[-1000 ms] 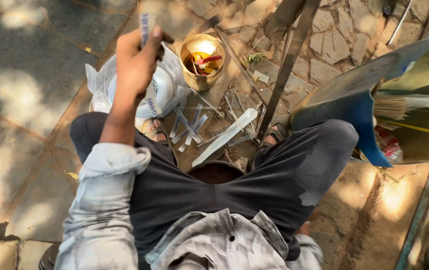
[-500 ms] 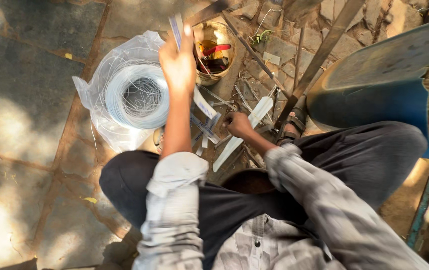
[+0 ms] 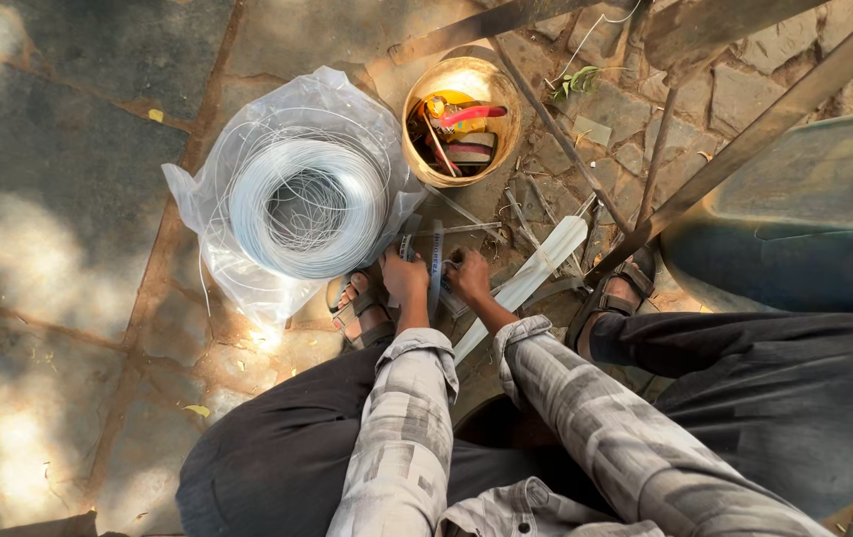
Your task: The person sits on the ground and cuts a white printed ribbon into short lengths using red-handled scissors. They then feed the cut ribbon pieces into a large metal drum machine mounted on a stand, winding the ribbon inside the drum while holding the roll of ribbon nearby.
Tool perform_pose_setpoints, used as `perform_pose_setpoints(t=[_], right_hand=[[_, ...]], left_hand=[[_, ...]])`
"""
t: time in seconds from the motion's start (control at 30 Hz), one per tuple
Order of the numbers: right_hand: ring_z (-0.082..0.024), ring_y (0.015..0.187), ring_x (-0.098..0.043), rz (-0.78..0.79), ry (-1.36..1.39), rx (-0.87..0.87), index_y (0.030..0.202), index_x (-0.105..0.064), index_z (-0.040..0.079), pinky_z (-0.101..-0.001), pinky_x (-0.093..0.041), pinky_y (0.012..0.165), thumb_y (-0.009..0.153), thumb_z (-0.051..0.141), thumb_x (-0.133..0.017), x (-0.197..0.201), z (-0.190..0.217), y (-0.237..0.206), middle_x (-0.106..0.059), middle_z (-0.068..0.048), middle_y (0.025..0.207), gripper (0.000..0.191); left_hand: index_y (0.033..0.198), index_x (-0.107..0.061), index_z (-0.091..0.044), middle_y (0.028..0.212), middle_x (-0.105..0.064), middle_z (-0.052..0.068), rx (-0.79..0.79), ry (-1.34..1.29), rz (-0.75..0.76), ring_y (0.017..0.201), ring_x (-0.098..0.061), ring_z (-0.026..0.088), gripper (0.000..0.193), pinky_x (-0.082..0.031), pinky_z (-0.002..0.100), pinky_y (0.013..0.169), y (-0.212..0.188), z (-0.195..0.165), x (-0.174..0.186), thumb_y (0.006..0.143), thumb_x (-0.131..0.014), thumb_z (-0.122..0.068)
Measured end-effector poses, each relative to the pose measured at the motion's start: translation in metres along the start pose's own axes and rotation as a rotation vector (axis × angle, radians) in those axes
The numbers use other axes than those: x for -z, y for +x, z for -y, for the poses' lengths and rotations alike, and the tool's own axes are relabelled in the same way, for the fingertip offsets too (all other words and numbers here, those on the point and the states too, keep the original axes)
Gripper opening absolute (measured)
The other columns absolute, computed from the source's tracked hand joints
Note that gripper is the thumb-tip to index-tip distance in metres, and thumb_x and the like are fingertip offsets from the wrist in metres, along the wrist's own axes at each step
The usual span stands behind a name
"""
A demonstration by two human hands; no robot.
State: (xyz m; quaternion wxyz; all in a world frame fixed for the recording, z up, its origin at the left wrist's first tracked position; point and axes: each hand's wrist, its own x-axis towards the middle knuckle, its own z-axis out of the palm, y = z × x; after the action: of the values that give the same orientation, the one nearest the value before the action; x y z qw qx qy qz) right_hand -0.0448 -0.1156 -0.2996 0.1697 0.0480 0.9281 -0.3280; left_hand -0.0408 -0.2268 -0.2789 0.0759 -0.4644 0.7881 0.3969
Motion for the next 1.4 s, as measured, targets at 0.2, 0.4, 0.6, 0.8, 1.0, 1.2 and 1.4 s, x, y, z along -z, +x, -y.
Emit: perform_pose_setpoints(t=[0.2, 0.4, 0.6, 0.8, 1.0, 1.2, 1.4], right_hand=[[-0.039, 0.107, -0.064, -0.13, 0.133, -0.186, 0.099, -0.075, 0.006, -0.0461, -0.05, 0.096, 0.079, 0.023, -0.08, -0.003, -0.001, 0.019, -0.063, -0.022, 0.116, 0.027], [-0.039, 0.104, -0.065, -0.201, 0.081, -0.212, 0.095, -0.077, 0.004, -0.0463, -0.052, 0.09, 0.079, 0.021, -0.083, -0.003, -0.001, 0.03, -0.063, -0.024, 0.118, 0.024], [-0.025, 0.083, -0.075, -0.001, 0.271, -0.195, 0.098, -0.075, 0.003, -0.0366, -0.057, 0.077, 0.08, 0.018, -0.084, -0.022, -0.005, 0.044, -0.077, -0.015, 0.09, 0.025], [-0.019, 0.095, -0.073, 0.119, 0.629, -0.174, 0.114, -0.066, -0.005, -0.0329, -0.057, 0.084, 0.084, 0.002, -0.077, -0.041, -0.001, 0.05, -0.077, -0.013, 0.107, 0.033], [-0.02, 0.095, -0.071, 0.329, 0.962, -0.506, 0.128, -0.061, 0.001, -0.0362, -0.059, 0.082, 0.089, 0.002, -0.069, -0.048, 0.01, 0.049, -0.072, -0.013, 0.114, 0.039], [-0.017, 0.094, -0.07, 0.43, 0.928, -0.399, 0.119, -0.068, -0.005, -0.033, -0.059, 0.085, 0.096, 0.006, -0.069, -0.035, 0.005, 0.028, -0.074, -0.013, 0.109, 0.026], [-0.013, 0.081, -0.068, 0.316, 0.586, -0.129, 0.111, -0.072, -0.007, -0.0321, -0.056, 0.075, 0.092, 0.011, -0.074, 0.052, -0.021, -0.017, -0.078, -0.011, 0.096, 0.026]], left_hand=[[0.123, -0.062, -0.004, 0.14, -0.056, 0.017, -0.013, 0.007, -0.018, 0.126, -0.057, 0.039, 0.052, -0.049, 0.047, 0.101, 0.015, -0.002, -0.025, 0.078, -0.086, -0.015], [0.134, -0.059, -0.005, 0.147, -0.051, 0.02, 0.006, 0.017, -0.02, 0.125, -0.057, 0.041, 0.062, -0.05, 0.048, 0.1, 0.029, 0.01, -0.045, 0.079, -0.085, -0.013], [0.125, -0.066, -0.006, 0.146, -0.051, 0.019, -0.001, -0.024, -0.069, 0.127, -0.055, 0.041, 0.052, -0.049, 0.047, 0.099, 0.043, 0.022, -0.054, 0.077, -0.084, -0.015], [0.12, -0.07, -0.003, 0.123, -0.069, 0.023, 0.044, -0.135, -0.206, 0.11, -0.065, 0.044, 0.031, -0.051, 0.05, 0.092, 0.036, 0.04, -0.053, 0.096, -0.06, -0.02], [0.11, -0.07, 0.005, 0.102, -0.072, 0.028, 0.227, -0.174, -0.158, 0.096, -0.069, 0.047, 0.043, -0.052, 0.054, 0.082, 0.038, 0.034, -0.046, 0.102, -0.052, -0.033], [0.104, -0.071, 0.009, 0.094, -0.071, 0.026, 0.294, -0.284, 0.039, 0.088, -0.069, 0.04, 0.067, -0.052, 0.049, 0.079, 0.024, 0.036, -0.042, 0.097, -0.062, -0.056], [0.11, -0.068, 0.003, 0.088, -0.069, 0.007, 0.25, -0.678, 0.357, 0.08, -0.063, 0.024, 0.058, -0.051, 0.042, 0.074, -0.035, 0.024, -0.047, 0.09, -0.076, -0.052]])
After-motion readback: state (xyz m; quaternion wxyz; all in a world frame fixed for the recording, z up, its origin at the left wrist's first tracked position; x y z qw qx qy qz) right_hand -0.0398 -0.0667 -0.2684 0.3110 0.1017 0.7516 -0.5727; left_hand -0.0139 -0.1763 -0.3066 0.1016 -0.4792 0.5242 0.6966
